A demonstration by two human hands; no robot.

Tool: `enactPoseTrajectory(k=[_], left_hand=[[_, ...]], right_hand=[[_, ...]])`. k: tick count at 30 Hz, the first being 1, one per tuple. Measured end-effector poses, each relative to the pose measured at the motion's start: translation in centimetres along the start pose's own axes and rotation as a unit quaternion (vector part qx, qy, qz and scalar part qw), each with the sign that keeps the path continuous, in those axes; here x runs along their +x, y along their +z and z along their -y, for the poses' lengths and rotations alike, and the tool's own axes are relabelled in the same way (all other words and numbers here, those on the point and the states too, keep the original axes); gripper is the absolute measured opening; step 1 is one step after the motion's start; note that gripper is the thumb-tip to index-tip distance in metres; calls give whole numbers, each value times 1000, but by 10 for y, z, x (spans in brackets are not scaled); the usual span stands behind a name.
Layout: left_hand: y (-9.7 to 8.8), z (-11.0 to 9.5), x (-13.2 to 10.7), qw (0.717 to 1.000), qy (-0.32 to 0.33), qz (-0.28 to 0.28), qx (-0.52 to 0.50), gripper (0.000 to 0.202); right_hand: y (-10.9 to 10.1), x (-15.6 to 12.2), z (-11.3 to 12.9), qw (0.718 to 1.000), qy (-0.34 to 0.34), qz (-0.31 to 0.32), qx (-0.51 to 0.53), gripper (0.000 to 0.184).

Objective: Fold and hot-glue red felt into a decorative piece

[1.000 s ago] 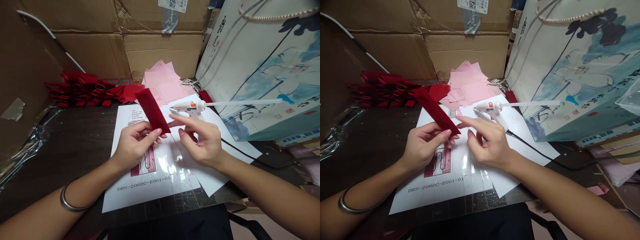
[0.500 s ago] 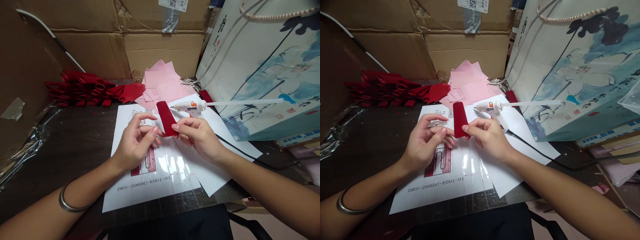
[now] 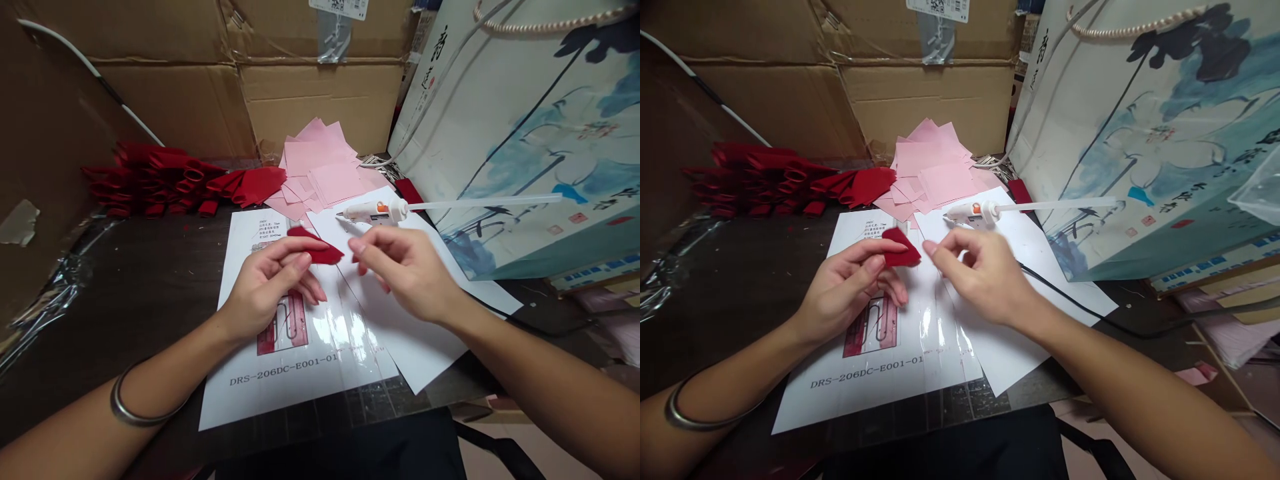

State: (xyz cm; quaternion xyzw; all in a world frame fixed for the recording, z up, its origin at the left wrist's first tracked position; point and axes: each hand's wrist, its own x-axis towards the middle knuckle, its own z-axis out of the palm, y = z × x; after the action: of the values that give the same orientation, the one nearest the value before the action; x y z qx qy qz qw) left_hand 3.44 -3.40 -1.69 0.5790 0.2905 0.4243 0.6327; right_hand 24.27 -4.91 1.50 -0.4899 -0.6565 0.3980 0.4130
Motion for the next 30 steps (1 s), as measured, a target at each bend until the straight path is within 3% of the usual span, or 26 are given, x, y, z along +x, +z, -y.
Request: enactPoseTrajectory(k=[2, 5, 9, 13, 16, 19, 23, 26, 30], left_hand=[[1, -1, 1, 1000, -4, -21, -15, 19], [1, -2, 3, 999, -8, -39, -25, 18], [1, -3, 3, 999, -12, -42, -32, 20], [1, -4, 2, 999, -17, -38, -29, 22], [1, -4, 2, 999, -16, -40, -28, 22], [0, -3, 1, 999, -12, -39, -26, 20], [-2, -2, 0, 999, -10, -40, -19, 19], [-1, -2, 0, 999, -2, -45, -19, 17], [-2, -1, 2, 997, 12, -75, -31, 18]], right_hand=[[-19, -1, 5, 981, -75, -81, -157, 47], [-53, 1, 3, 966, -31, 8, -257, 59], [-83, 7, -20, 921, 18, 80, -381, 65], [-84, 13, -37, 893, 32, 10, -448, 64], [-74, 19, -39, 914, 40, -20, -402, 54], [-62, 26, -43, 948, 33, 1, -315, 46], [-50, 33, -55, 960, 19, -31, -277, 43], [-47, 33, -57, 966, -22, -74, -247, 42], [-48, 23, -48, 986, -96, -96, -96, 27]])
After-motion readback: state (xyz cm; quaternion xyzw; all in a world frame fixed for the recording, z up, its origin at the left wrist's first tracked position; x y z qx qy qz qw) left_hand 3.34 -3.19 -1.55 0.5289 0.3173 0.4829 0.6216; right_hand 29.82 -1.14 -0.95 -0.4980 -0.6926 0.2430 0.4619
